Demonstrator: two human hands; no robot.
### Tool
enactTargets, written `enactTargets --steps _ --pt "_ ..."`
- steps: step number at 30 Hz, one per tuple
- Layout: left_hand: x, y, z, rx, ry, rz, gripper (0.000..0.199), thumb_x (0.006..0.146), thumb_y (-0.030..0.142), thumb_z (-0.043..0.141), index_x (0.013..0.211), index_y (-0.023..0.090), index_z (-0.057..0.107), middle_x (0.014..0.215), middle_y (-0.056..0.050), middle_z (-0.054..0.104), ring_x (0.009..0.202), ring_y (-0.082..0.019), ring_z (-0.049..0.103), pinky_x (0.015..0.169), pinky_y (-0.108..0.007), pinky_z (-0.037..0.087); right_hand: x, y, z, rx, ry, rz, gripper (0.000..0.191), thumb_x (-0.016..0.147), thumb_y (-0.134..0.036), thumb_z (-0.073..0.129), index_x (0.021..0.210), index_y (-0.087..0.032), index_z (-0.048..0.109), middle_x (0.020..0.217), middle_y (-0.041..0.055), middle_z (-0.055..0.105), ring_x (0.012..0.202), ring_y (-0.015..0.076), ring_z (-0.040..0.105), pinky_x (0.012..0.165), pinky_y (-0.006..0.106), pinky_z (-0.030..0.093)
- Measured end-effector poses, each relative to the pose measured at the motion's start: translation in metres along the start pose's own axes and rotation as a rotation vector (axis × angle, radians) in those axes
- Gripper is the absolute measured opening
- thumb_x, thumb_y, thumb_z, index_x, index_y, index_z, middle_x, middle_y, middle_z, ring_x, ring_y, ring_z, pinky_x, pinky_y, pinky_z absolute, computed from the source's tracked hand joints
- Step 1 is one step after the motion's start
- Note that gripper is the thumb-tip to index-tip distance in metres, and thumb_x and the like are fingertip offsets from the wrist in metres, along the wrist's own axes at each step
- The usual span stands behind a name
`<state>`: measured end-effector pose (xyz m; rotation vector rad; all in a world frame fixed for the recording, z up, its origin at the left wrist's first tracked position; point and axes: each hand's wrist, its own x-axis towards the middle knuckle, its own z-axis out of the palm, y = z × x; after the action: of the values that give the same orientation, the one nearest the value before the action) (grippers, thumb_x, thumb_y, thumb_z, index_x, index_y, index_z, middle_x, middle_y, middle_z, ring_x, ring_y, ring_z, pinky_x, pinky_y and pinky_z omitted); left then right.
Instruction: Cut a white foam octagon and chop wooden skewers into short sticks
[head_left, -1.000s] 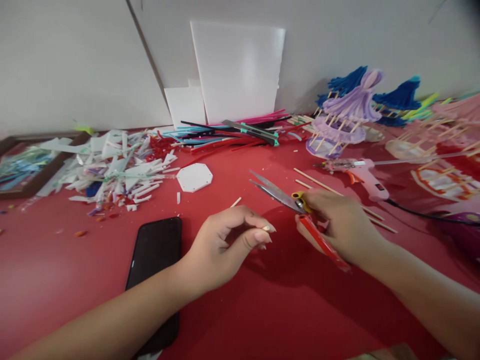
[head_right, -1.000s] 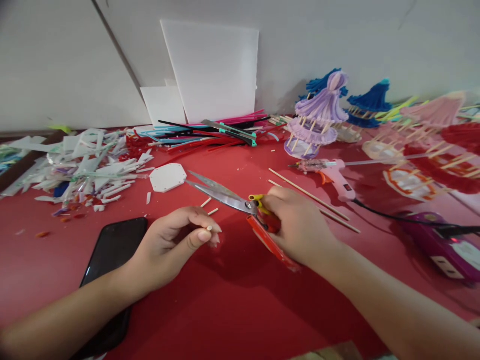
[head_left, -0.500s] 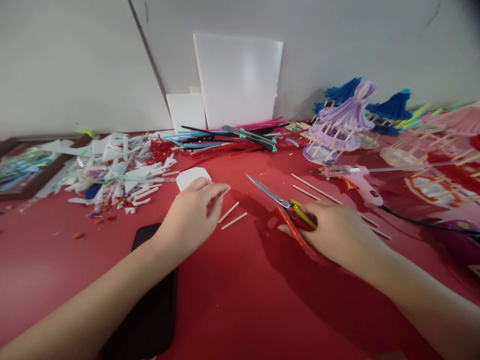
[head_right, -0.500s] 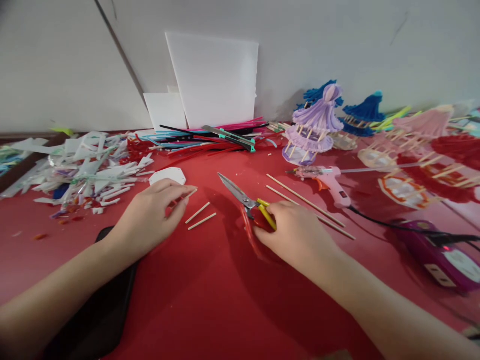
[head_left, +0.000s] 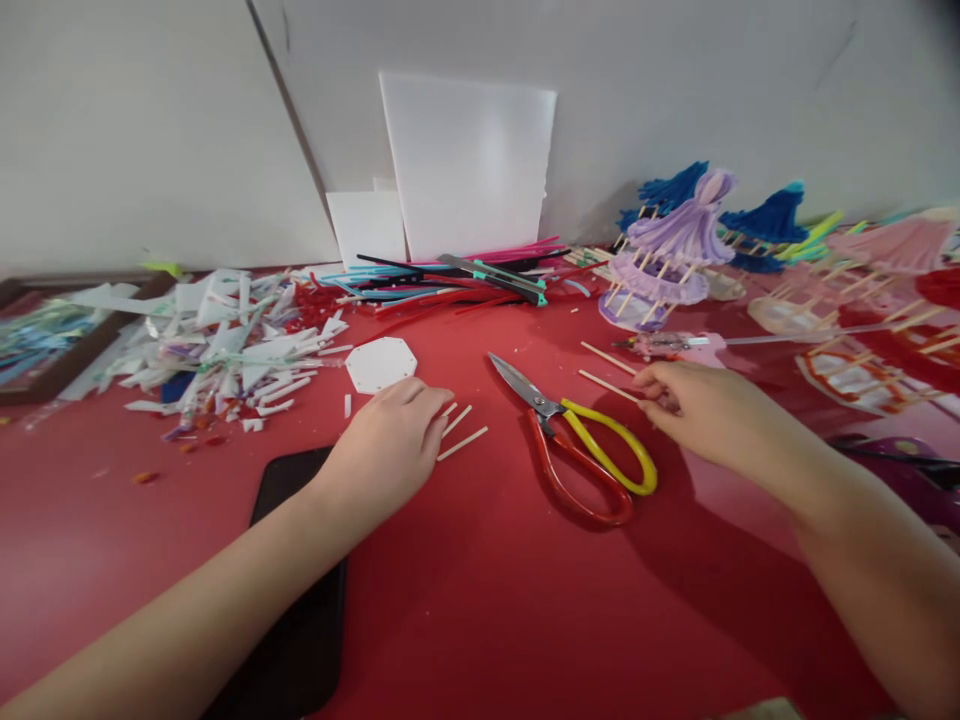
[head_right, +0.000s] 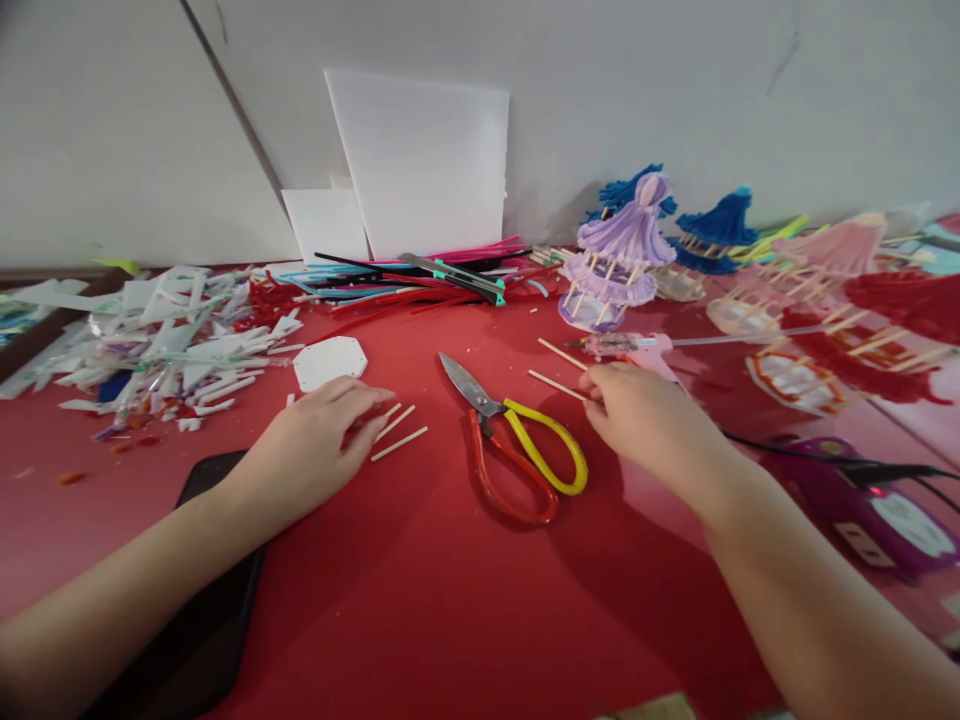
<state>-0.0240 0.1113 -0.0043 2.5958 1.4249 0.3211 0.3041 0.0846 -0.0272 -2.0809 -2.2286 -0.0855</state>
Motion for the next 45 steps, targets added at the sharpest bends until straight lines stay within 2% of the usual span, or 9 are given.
enactTargets --steps 7,10,14,19,23,29,33,38,45 --pt "-0.007 0.014 -0.01 0.102 -0.001 0.027 0.019 0.092 0.028 0.048 0.09 0.017 0.063 0.098 -0.009 0.057 0.091 -0.027 0.056 0.086 -0.045 0.046 -0.001 -0.003 -0.003 -0.071 -0.022 -0.007 0.012 0.078 -0.019 0.052 0.067 -0.021 0.057 0.072 0.0084 0.068 0.067 0.0257 0.065 0.057 0.035 0.043" --pt "-0.005 0.011 -0.017 0.109 -0.046 -0.026 0.016 0.091 0.023 0.046 0.089 0.015 0.06 0.095 -0.01 0.058 0.09 -0.028 0.057 0.082 -0.044 0.047 -0.003 -0.008 -0.011 0.072 0.122 0.036 0.005 0.078 -0.021 0.056 0.08 -0.021 0.061 0.071 0.0054 0.068 0.064 0.0236 0.065 0.056 0.034 0.044" --pt "0.001 -0.002 -0.02 0.003 -0.085 -0.065 0.025 0.096 0.021 0.032 0.085 0.017 0.054 0.083 -0.006 0.058 0.077 -0.022 0.057 0.072 -0.037 0.046 -0.007 -0.027 -0.025 0.314 0.466 -0.023 0.025 0.084 -0.021 0.055 0.106 -0.027 0.065 0.09 0.0047 0.072 0.078 0.0224 0.068 0.071 0.036 0.05" --pt "-0.003 0.005 -0.005 -0.029 -0.085 0.17 0.02 0.097 0.029 0.04 0.095 0.018 0.057 0.093 -0.006 0.061 0.088 -0.022 0.057 0.081 -0.036 0.046 -0.006 -0.057 -0.036 1.074 0.727 0.006 0.022 0.081 -0.016 0.058 0.094 -0.032 0.068 0.087 0.0002 0.07 0.083 0.0204 0.068 0.071 0.036 0.054" --pt "-0.009 0.022 0.006 0.14 -0.127 0.275 0.014 0.095 0.023 0.046 0.096 0.016 0.058 0.095 -0.008 0.061 0.086 -0.025 0.054 0.073 -0.038 0.048 -0.007 -0.074 -0.029 1.438 0.476 0.08 0.006 0.082 -0.024 0.062 0.082 -0.029 0.065 0.068 -0.0026 0.066 0.064 0.0151 0.064 0.061 0.031 0.053" --pt "-0.01 0.029 0.005 0.169 -0.212 0.194 0.022 0.087 0.001 0.041 0.096 0.012 0.058 0.094 -0.01 0.062 0.087 -0.025 0.055 0.077 -0.039 0.049 -0.018 -0.09 -0.009 1.389 0.203 -0.003 0.016 0.086 -0.039 0.062 0.088 -0.026 0.07 0.068 -0.0013 0.062 0.062 0.0146 0.061 0.058 0.031 0.051" --pt "-0.009 0.028 -0.001 0.193 -0.128 0.157 0.014 0.091 0.011 0.047 0.099 0.013 0.058 0.099 -0.011 0.059 0.089 -0.027 0.054 0.08 -0.041 0.048 -0.019 -0.094 -0.005 1.341 0.19 -0.06 0.014 0.086 -0.035 0.063 0.089 -0.026 0.072 0.086 0.0016 0.066 0.065 0.0126 0.062 0.06 0.03 0.052" --pt "-0.008 0.027 -0.002 0.211 -0.09 0.024 0.014 0.09 0.025 0.055 0.094 0.012 0.059 0.098 -0.012 0.055 0.092 -0.028 0.052 0.083 -0.042 0.047 -0.018 -0.096 -0.008 1.291 0.201 -0.053 0.012 0.086 -0.031 0.063 0.088 -0.024 0.072 0.078 0.0009 0.066 0.064 0.0119 0.063 0.059 0.026 0.054" --pt "-0.008 0.024 -0.001 0.119 -0.168 0.042 0.016 0.09 0.011 0.043 0.087 0.013 0.059 0.094 -0.011 0.057 0.087 -0.025 0.052 0.082 -0.042 0.045 -0.021 -0.105 -0.014 1.13 0.202 -0.037 0.012 0.081 -0.029 0.065 0.089 -0.022 0.071 0.077 0.0024 0.073 0.065 0.0148 0.069 0.059 0.026 0.058"
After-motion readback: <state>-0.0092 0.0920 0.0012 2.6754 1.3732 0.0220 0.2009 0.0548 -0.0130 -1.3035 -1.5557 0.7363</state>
